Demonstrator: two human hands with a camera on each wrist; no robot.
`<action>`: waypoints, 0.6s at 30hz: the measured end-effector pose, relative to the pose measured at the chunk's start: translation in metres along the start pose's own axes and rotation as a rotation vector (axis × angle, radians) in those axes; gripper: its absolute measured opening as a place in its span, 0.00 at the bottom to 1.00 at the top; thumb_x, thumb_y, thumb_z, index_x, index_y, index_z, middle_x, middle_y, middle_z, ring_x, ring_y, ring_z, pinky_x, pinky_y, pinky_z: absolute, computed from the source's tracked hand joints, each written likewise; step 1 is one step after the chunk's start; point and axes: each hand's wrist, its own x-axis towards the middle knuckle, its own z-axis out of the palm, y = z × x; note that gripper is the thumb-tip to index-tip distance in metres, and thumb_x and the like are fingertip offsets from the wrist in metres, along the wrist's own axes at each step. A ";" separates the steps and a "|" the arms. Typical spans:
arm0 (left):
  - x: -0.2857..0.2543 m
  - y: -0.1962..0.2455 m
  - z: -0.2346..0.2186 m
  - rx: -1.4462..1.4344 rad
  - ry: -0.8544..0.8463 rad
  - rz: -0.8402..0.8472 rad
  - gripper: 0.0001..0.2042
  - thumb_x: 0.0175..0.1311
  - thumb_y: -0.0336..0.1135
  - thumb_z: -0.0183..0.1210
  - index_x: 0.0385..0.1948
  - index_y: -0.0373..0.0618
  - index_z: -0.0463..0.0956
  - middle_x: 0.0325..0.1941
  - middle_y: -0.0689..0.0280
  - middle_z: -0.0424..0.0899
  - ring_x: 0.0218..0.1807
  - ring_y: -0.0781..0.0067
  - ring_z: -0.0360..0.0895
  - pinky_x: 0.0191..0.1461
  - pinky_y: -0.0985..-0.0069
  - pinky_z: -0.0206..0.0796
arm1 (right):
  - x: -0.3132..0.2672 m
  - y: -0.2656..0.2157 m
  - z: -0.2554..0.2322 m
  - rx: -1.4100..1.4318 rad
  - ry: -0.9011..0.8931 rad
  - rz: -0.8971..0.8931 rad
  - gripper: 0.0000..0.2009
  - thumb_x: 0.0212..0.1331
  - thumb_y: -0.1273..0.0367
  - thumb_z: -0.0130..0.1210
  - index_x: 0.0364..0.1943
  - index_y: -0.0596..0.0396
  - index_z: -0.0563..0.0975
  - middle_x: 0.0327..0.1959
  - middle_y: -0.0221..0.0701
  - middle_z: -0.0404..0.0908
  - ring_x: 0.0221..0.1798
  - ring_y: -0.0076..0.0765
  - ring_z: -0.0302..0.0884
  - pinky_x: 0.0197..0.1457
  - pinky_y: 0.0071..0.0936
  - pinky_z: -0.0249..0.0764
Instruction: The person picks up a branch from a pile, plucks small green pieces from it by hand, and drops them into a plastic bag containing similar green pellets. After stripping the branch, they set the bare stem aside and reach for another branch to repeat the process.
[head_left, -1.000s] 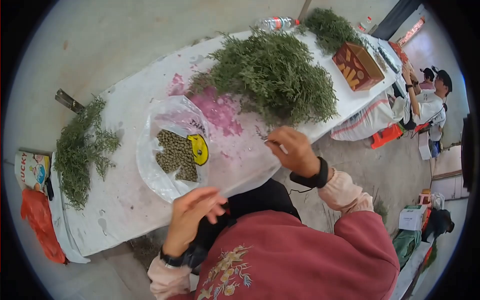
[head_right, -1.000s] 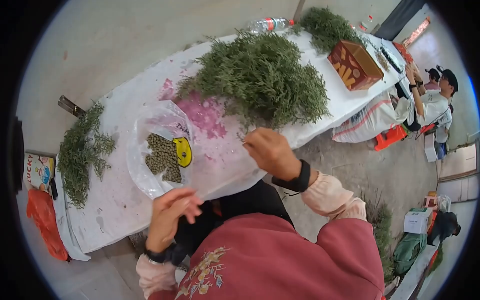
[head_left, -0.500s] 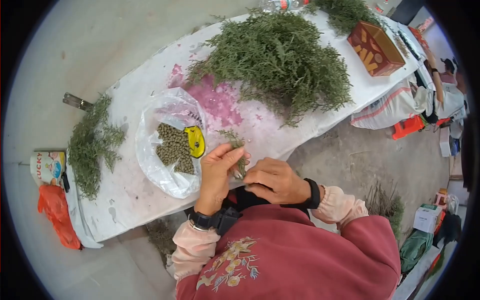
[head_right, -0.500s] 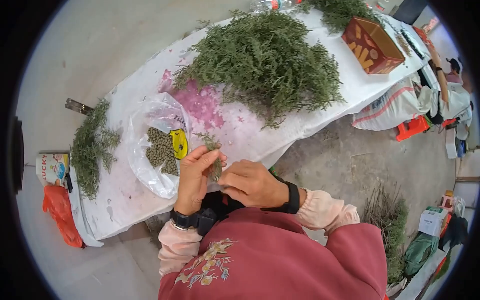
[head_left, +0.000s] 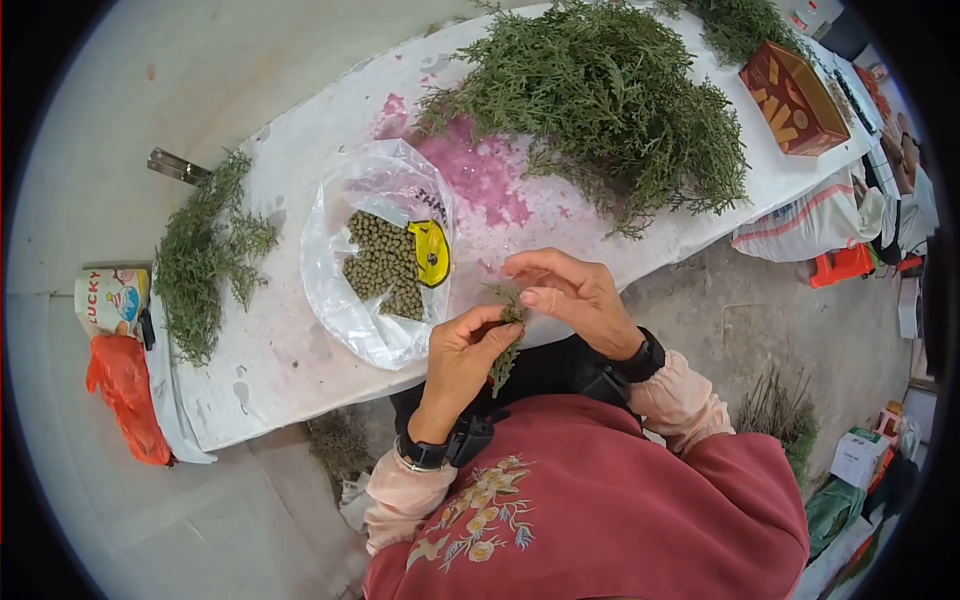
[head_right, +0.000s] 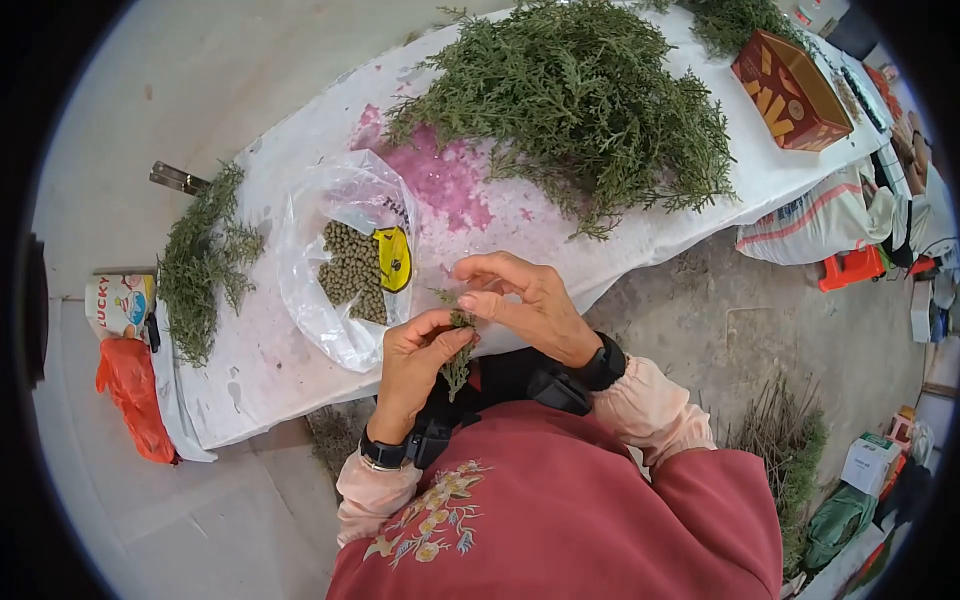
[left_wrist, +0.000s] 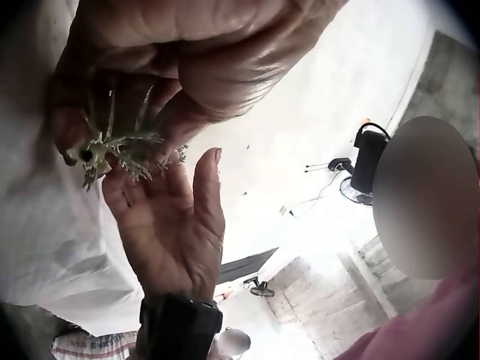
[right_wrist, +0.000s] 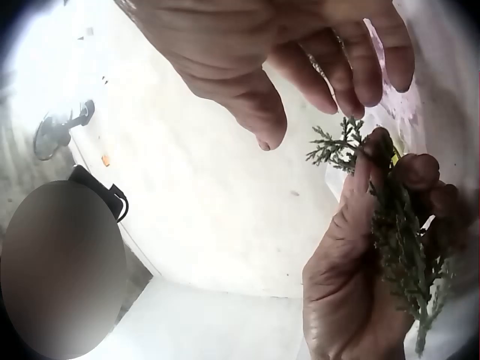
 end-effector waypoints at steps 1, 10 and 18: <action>-0.001 0.000 0.000 0.028 -0.012 0.009 0.07 0.57 0.23 0.57 0.36 0.35 0.77 0.31 0.66 0.81 0.34 0.81 0.77 0.39 0.84 0.69 | 0.001 0.001 0.002 -0.013 -0.027 0.004 0.15 0.56 0.71 0.56 0.47 0.60 0.75 0.44 0.31 0.76 0.48 0.23 0.69 0.52 0.24 0.66; -0.011 0.000 -0.005 0.165 -0.003 0.080 0.06 0.57 0.25 0.57 0.35 0.36 0.77 0.28 0.71 0.79 0.30 0.87 0.72 0.34 0.87 0.64 | 0.003 0.013 0.015 -0.193 -0.054 -0.002 0.13 0.56 0.72 0.57 0.44 0.60 0.75 0.39 0.28 0.77 0.42 0.20 0.72 0.45 0.19 0.69; -0.022 0.001 -0.010 0.122 0.063 0.132 0.06 0.57 0.26 0.59 0.35 0.36 0.75 0.26 0.72 0.78 0.28 0.87 0.71 0.32 0.87 0.64 | 0.005 0.023 0.029 -0.050 -0.008 0.089 0.08 0.57 0.73 0.54 0.40 0.61 0.76 0.33 0.29 0.79 0.37 0.20 0.74 0.40 0.18 0.70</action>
